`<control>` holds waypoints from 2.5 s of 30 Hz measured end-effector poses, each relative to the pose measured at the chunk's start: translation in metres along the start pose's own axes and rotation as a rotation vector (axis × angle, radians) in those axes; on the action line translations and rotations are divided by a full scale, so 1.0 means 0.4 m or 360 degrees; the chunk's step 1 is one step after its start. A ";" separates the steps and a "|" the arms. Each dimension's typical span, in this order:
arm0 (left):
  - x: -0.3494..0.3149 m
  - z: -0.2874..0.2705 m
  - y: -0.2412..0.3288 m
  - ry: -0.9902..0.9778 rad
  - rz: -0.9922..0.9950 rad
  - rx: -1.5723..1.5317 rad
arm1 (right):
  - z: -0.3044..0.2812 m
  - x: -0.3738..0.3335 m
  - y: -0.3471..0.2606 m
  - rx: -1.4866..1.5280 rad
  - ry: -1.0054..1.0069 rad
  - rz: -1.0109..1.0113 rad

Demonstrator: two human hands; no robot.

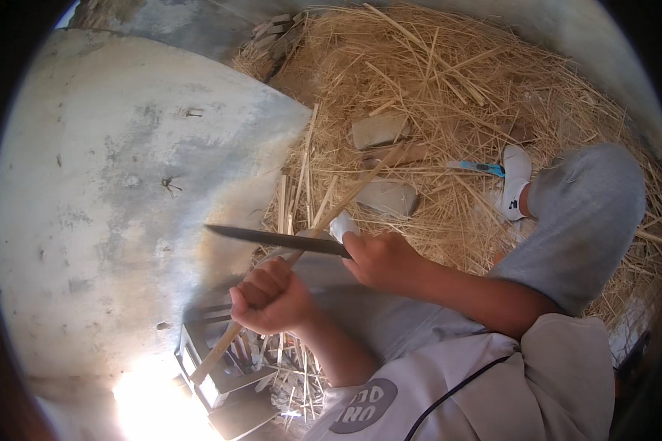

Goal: The person sits on a straw-covered floor and uses a knife to shave and smooth thin wooden sticks. They hold the sticks with one hand and scrape the blade along the length to remove bark and smooth the surface, occasionally rotating the sticks to work on different sides.

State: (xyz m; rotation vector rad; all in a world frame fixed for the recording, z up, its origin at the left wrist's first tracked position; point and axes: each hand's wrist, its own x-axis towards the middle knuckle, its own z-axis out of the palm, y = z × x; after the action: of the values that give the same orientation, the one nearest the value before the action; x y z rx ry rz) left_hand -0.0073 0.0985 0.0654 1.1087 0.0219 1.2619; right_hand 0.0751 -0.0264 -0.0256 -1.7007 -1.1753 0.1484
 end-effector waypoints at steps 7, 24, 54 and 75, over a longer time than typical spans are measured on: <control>0.011 -0.009 -0.014 0.0003 0.0010 -0.0133 | 0.035 0.003 0.025 -0.0083 -0.0056 0.0091; -0.024 0.051 -0.025 0.0032 -0.0024 0.0005 | 0.023 -0.017 0.098 0.0110 0.0027 0.0313; -0.019 0.001 -0.037 -0.0248 -0.0098 -0.0086 | 0.083 0.001 0.184 -0.0371 -0.0266 0.0113; -0.007 -0.001 -0.031 -0.0188 -0.0108 -0.0031 | 0.035 0.017 0.101 -0.0029 -0.0075 0.0089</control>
State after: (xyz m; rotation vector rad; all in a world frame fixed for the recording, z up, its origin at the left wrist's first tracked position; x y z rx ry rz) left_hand 0.0004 0.0979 0.0554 1.1548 -0.0413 1.1321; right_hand 0.0956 -0.0123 -0.0611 -1.7551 -1.1675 0.2136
